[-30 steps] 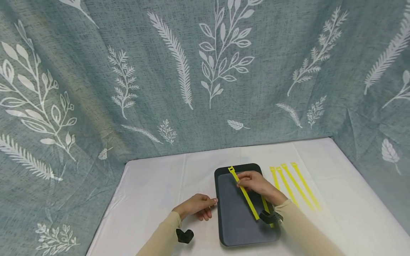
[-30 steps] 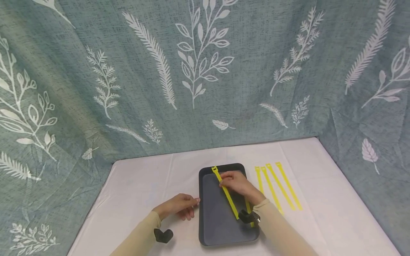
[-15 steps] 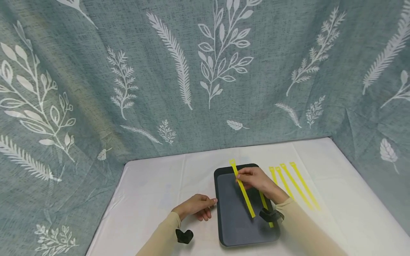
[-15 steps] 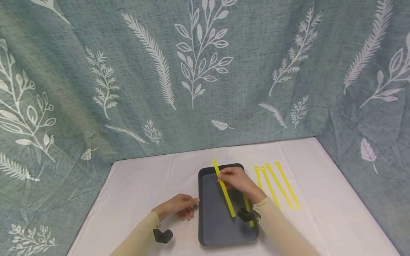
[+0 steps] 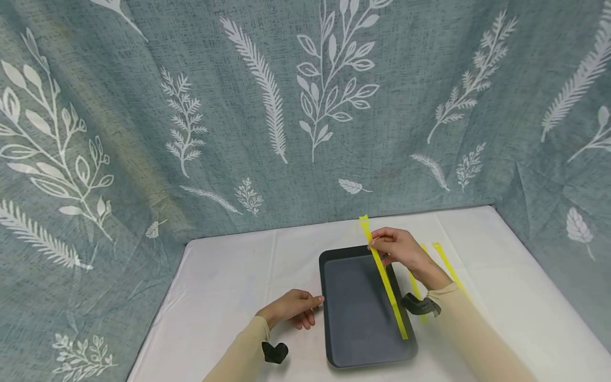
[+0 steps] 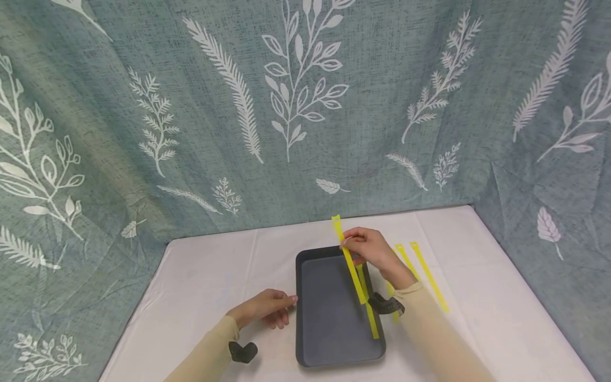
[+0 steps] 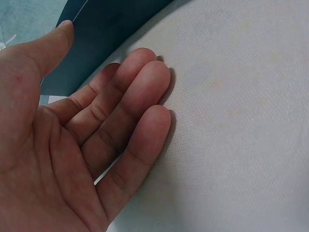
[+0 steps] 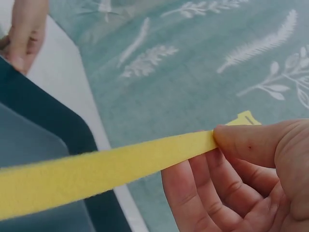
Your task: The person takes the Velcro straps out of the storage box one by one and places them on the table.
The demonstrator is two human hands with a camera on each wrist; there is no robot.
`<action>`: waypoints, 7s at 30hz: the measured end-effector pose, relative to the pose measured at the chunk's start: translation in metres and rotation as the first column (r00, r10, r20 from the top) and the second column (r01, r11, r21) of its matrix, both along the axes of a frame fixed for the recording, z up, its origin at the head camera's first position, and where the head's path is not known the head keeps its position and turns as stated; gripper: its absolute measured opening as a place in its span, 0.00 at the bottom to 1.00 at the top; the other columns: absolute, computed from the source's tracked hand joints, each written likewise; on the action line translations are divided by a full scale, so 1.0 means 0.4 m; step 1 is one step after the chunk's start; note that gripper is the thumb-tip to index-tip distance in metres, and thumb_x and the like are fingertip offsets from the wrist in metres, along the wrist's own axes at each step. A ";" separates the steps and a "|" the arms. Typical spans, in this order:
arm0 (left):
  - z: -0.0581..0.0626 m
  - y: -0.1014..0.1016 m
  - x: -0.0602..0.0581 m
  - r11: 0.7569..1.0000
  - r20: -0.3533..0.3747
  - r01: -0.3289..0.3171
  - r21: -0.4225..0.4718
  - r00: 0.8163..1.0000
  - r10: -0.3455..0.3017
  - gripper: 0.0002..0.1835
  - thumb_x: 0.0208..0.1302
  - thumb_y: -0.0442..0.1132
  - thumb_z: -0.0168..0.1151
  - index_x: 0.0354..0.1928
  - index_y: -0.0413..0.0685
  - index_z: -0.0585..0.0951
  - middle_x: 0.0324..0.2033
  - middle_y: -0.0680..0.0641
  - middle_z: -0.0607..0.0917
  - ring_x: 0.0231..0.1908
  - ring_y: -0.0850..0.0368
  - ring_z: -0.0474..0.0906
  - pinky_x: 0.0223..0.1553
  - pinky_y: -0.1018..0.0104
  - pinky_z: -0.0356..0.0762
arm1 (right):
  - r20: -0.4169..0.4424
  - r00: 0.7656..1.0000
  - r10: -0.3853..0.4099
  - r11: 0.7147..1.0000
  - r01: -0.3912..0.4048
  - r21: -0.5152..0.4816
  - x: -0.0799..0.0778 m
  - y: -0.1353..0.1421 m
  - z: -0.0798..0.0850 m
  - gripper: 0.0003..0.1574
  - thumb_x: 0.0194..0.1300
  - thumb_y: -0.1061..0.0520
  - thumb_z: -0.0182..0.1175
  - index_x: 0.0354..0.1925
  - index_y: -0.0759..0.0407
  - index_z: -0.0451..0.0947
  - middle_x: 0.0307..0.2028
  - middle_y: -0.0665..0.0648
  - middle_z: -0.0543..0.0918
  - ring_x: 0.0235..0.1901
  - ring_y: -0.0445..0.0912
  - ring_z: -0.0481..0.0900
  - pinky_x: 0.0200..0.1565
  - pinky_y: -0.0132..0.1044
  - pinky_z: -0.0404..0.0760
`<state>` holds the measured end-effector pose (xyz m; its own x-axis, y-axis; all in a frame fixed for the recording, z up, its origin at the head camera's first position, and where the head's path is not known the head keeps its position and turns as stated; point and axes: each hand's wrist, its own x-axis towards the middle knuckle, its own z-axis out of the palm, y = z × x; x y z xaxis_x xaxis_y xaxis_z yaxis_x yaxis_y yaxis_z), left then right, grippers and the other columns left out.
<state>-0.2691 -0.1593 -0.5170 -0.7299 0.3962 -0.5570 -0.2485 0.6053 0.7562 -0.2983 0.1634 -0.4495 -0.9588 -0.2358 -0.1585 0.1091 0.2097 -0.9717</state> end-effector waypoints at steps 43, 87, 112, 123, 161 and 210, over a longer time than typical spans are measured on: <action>0.001 -0.003 -0.001 1.000 0.006 0.005 0.002 1.000 -0.005 0.28 0.71 0.64 0.58 0.37 0.43 0.82 0.23 0.51 0.84 0.20 0.63 0.79 0.25 0.70 0.76 | 0.020 0.983 -0.185 0.961 0.177 0.214 -0.049 0.341 0.063 0.42 0.73 0.34 0.57 0.70 0.59 0.65 0.39 0.32 0.81 0.39 0.38 0.79 0.41 0.35 0.80; -0.004 -0.007 -0.007 1.000 0.014 -0.003 0.017 1.000 0.002 0.28 0.70 0.64 0.59 0.36 0.44 0.81 0.22 0.52 0.84 0.20 0.63 0.79 0.25 0.71 0.77 | 0.145 0.953 -0.265 0.881 0.178 0.438 0.007 0.428 -0.160 0.28 0.73 0.51 0.56 0.55 0.76 0.74 0.30 0.49 0.83 0.27 0.41 0.78 0.31 0.36 0.81; 0.003 -0.007 -0.004 0.999 0.015 0.004 0.034 1.000 -0.004 0.28 0.70 0.64 0.59 0.36 0.42 0.82 0.22 0.51 0.85 0.20 0.64 0.79 0.25 0.71 0.78 | 0.022 0.978 -0.209 0.756 0.148 0.637 0.022 0.408 -0.172 0.19 0.71 0.52 0.55 0.42 0.69 0.79 0.26 0.54 0.78 0.28 0.46 0.73 0.31 0.37 0.69; 0.004 -0.006 -0.004 1.000 0.017 0.000 0.028 1.000 0.000 0.28 0.70 0.63 0.58 0.36 0.43 0.82 0.22 0.51 0.85 0.20 0.63 0.79 0.25 0.71 0.78 | 0.009 0.978 -0.209 0.733 0.151 0.663 0.018 0.411 -0.178 0.19 0.72 0.50 0.55 0.42 0.68 0.79 0.31 0.58 0.81 0.32 0.49 0.75 0.34 0.37 0.68; -0.001 -0.006 -0.002 1.000 0.005 0.000 0.025 1.000 0.000 0.28 0.70 0.63 0.59 0.36 0.42 0.82 0.22 0.51 0.85 0.19 0.63 0.79 0.24 0.71 0.78 | 0.018 0.975 -0.223 0.823 0.178 0.540 0.019 0.381 -0.150 0.29 0.76 0.45 0.50 0.54 0.71 0.72 0.32 0.56 0.80 0.21 0.44 0.71 0.26 0.38 0.73; 0.002 -0.006 0.001 1.000 -0.008 0.005 0.021 1.000 -0.005 0.28 0.71 0.63 0.58 0.37 0.43 0.82 0.22 0.52 0.85 0.20 0.64 0.79 0.25 0.71 0.78 | -0.050 0.993 0.107 0.814 -0.058 0.579 0.015 0.056 -0.037 0.26 0.75 0.48 0.55 0.60 0.64 0.79 0.42 0.61 0.87 0.21 0.45 0.74 0.26 0.38 0.74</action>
<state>-0.2688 -0.1616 -0.5162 -0.7322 0.4116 -0.5426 -0.2393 0.5904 0.7708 -0.2923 0.1859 -0.4643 -0.9547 -0.2034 -0.2171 -0.0036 0.7377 -0.6751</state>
